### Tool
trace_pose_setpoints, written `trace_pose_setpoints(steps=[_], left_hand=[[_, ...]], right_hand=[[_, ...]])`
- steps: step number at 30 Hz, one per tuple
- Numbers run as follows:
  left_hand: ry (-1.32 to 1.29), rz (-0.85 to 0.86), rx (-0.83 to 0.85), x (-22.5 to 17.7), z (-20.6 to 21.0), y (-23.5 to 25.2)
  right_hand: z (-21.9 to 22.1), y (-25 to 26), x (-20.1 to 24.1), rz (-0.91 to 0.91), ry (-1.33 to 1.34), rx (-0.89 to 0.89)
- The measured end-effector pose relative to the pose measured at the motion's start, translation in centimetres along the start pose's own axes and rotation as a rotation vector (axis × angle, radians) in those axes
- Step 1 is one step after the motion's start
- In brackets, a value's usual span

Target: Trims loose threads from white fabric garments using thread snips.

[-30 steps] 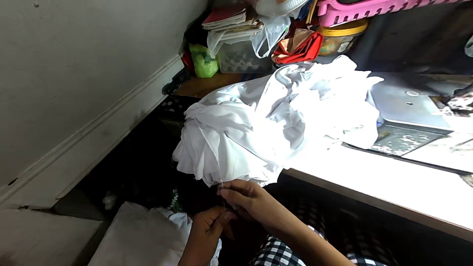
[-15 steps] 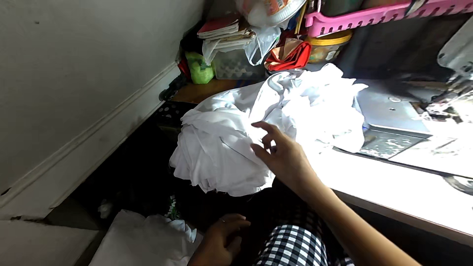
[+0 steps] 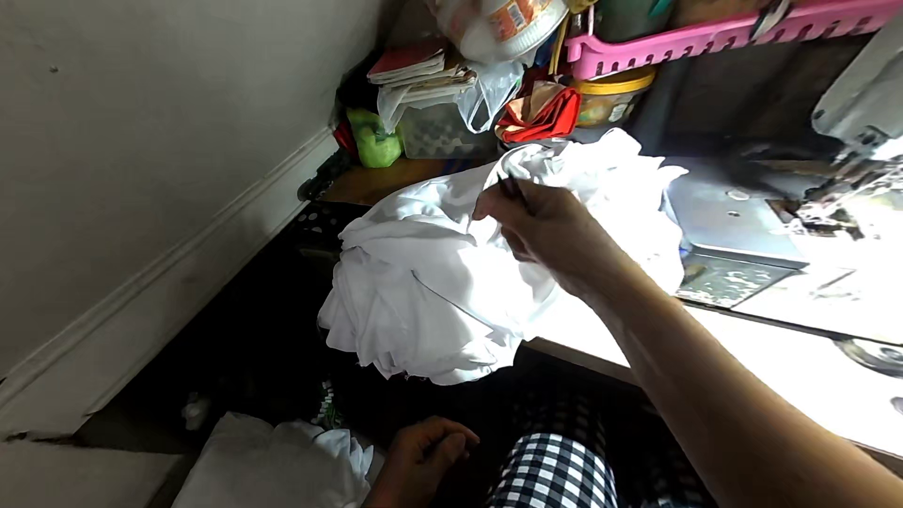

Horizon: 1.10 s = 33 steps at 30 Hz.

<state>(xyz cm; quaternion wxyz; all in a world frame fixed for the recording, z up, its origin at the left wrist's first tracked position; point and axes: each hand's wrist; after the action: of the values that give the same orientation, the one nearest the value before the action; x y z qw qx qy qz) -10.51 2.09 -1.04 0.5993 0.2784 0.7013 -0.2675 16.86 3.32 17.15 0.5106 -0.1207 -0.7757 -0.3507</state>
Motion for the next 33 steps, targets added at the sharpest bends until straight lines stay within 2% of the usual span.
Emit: trace_pose_setpoints(steps=[4,7,8,10,13,15,17,20,22,26,30,33], left_hand=[[-0.156,-0.032,-0.066,0.1,0.0,-0.1],[-0.355,-0.030,-0.150,0.1,0.1,-0.3],[-0.473,-0.055,-0.224,-0.5,0.2,-0.5],[-0.724,-0.141,-0.361,-2.1,0.3,-0.4],[-0.927,-0.212,-0.337,-3.8,-0.7,0.6],[-0.969,-0.176,-0.330,-4.6,-0.9,1.5],[-0.956,-0.110,-0.342,-5.2,-0.9,1.9],[-0.769,0.035,-0.336,-4.6,-1.3,1.4],[-0.596,0.109,-0.350,-4.0,-1.8,0.4],[-0.345,0.161,-0.344,-4.3,-2.1,-1.5],[-0.286,0.226,-0.264,-4.8,-1.8,-2.1],[-0.269,0.262,-0.134,-5.0,-2.3,-2.1]], right_hand=[[2.0,-4.7,-2.5,-0.116,-0.111,0.058],[4.8,-9.8,-1.9,-0.125,-0.072,0.358],[5.6,-11.5,-2.0,-0.195,-0.054,0.428],[6.9,-14.1,-2.9,-0.383,-0.058,0.449],[7.5,-15.5,-3.7,-0.538,-0.124,0.386],[7.6,-15.9,-4.0,-0.627,-0.170,0.325],[7.0,-16.1,-4.1,-0.622,-0.146,0.307],[5.0,-15.8,-4.2,-0.478,-0.089,0.241],[3.9,-15.1,-4.4,-0.447,-0.239,0.151],[4.2,-14.6,-4.9,-0.660,-0.608,0.056],[6.3,-14.9,-3.9,-0.863,-0.578,0.081],[6.4,-13.6,-3.0,-0.787,-0.499,0.107]])
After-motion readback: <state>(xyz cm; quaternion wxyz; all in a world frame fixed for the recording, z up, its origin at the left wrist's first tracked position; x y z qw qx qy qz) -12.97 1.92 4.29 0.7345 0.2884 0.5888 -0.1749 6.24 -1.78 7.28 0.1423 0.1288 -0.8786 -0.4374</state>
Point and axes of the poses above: each hand's wrist, its own y-axis towards the middle knuckle, its own z-axis out of the palm, x = y × z, and after that the axes turned 14 degrees about -x, right-handed
